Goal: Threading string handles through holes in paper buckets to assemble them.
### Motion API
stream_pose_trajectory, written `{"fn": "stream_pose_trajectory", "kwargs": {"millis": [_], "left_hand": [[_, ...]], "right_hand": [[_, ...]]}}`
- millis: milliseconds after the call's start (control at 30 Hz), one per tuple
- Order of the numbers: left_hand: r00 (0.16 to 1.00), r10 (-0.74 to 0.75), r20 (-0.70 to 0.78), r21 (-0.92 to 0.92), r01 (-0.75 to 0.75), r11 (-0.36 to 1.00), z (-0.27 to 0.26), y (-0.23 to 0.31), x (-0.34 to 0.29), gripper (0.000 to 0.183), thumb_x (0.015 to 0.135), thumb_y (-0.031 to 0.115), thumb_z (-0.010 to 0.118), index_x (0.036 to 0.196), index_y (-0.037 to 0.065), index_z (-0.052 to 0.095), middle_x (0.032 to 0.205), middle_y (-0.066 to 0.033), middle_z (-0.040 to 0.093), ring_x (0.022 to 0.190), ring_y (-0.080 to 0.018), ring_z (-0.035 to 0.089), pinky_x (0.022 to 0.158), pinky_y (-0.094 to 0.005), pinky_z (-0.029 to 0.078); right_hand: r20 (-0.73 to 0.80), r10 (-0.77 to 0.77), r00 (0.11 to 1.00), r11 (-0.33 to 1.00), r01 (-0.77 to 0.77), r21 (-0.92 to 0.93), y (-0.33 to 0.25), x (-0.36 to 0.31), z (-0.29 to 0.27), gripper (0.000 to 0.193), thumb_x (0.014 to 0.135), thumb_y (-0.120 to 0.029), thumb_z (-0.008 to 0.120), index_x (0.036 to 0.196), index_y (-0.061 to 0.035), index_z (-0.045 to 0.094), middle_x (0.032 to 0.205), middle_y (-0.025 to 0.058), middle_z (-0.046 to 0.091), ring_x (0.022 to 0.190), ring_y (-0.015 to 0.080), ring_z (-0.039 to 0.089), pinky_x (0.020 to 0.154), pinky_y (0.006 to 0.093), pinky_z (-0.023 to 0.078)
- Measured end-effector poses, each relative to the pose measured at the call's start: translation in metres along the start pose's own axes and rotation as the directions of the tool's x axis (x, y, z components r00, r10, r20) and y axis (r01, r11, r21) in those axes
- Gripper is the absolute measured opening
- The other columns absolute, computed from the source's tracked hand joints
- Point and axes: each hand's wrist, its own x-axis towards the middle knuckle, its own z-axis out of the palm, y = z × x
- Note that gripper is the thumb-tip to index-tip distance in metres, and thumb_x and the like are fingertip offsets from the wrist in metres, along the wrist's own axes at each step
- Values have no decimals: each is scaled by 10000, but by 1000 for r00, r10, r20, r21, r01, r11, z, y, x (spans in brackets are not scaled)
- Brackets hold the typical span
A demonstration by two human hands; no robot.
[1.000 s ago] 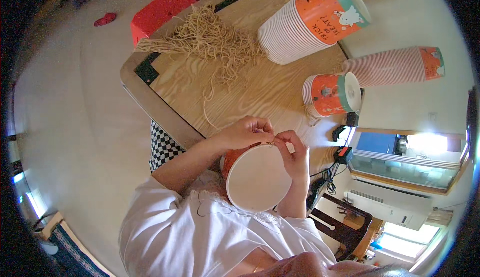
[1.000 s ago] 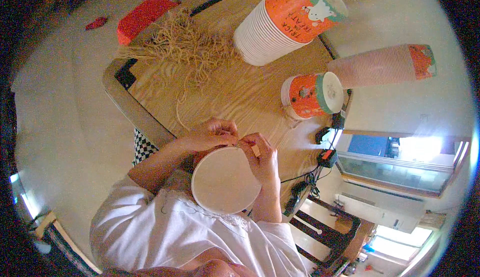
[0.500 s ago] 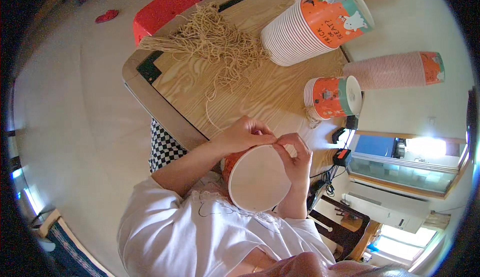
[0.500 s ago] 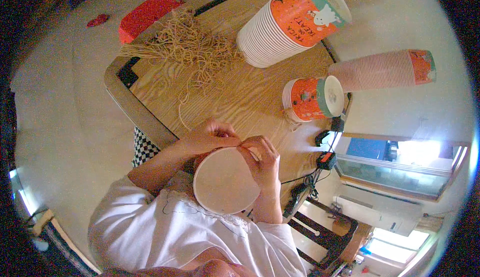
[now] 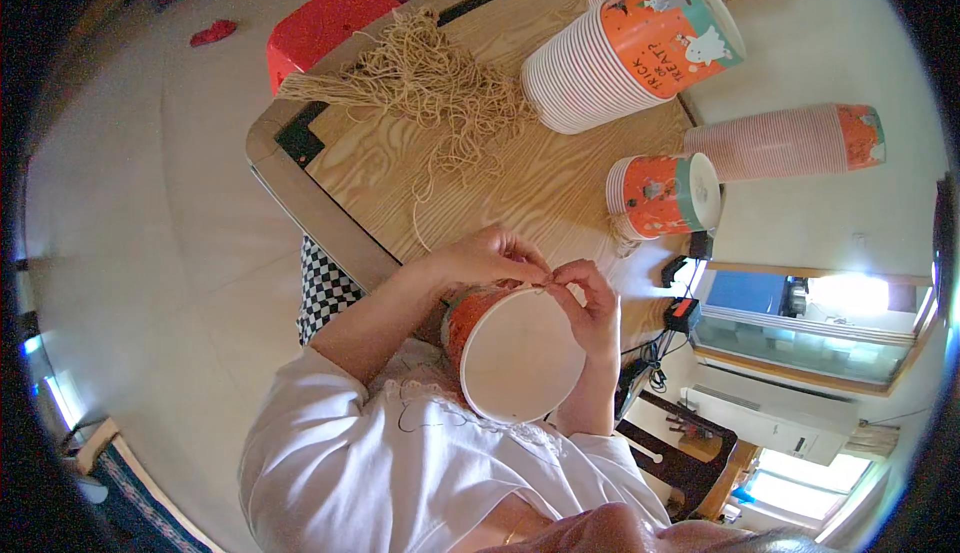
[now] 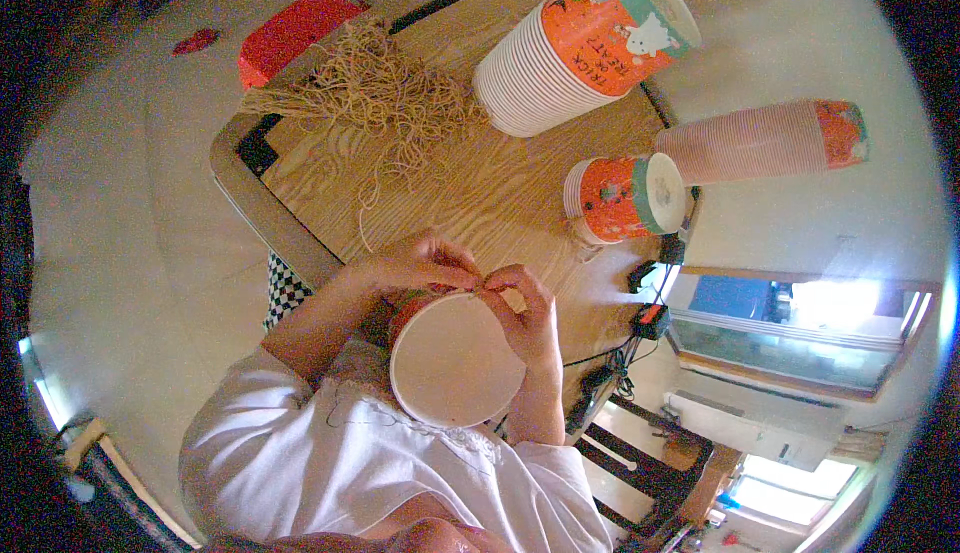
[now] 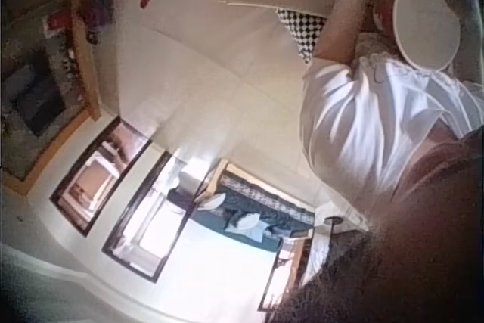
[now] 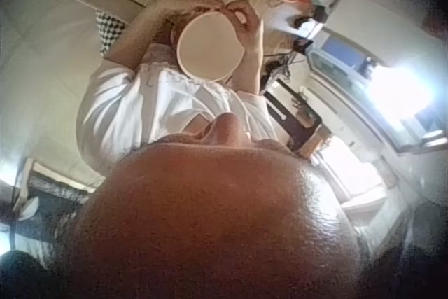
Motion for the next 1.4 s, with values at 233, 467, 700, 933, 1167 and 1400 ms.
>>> {"fn": "stream_pose_trajectory", "kwargs": {"millis": [233, 467, 700, 933, 1167, 1400], "left_hand": [[992, 33, 124, -61, -26, 998, -3, 0, 4, 203, 757, 164, 686, 898, 22, 653, 681, 2, 602, 559, -45, 507, 492, -178, 383], [991, 48, 124, -25, -45, 999, -1, -7, 1, 209, 811, 226, 631, 924, 51, 607, 769, 14, 594, 663, -61, 537, 569, -204, 428], [999, 27, 20, -79, -25, 997, 3, -1, -3, 188, 846, 207, 588, 940, 46, 564, 786, 2, 586, 641, -63, 529, 552, -208, 426], [993, 114, -36, 5, -114, 993, 2, 1, -9, 168, 865, 185, 560, 958, 45, 551, 802, 1, 591, 640, -64, 526, 545, -203, 424], [988, 139, -63, -13, -140, 990, -2, 0, -11, 144, 870, 176, 548, 935, 49, 531, 762, 15, 563, 597, -43, 484, 498, -196, 381], [980, 186, -75, 13, -186, 983, -4, -1, -11, 140, 868, 173, 545, 937, 54, 518, 758, 12, 562, 588, -45, 479, 499, -195, 377]], "right_hand": [[67, -31, 997, 998, 35, -51, -3, -1, -3, 118, 717, 15, 669, 788, -9, 577, 787, 67, 600, 755, 168, 582, 688, 270, 467], [81, -45, 996, 992, 54, -112, -10, 2, 0, 106, 723, 9, 663, 783, -5, 577, 789, 69, 603, 756, 182, 587, 687, 278, 469], [89, -1, 996, 985, 16, -171, -15, 2, -3, 81, 756, -7, 636, 811, -1, 576, 795, 77, 606, 766, 178, 597, 692, 281, 473], [197, 205, 959, 979, -198, -55, -17, 12, -9, 97, 826, -84, 586, 874, 0, 582, 844, 82, 604, 806, 169, 598, 735, 279, 471], [315, 223, 922, 974, -204, -94, -13, 18, -7, 134, 841, -110, 575, 904, 6, 592, 848, 66, 608, 821, 152, 584, 756, 277, 463], [383, 260, 887, 966, -247, -83, -13, 26, -6, 122, 854, -107, 556, 884, 8, 585, 835, 46, 598, 812, 107, 550, 749, 247, 441]]}}
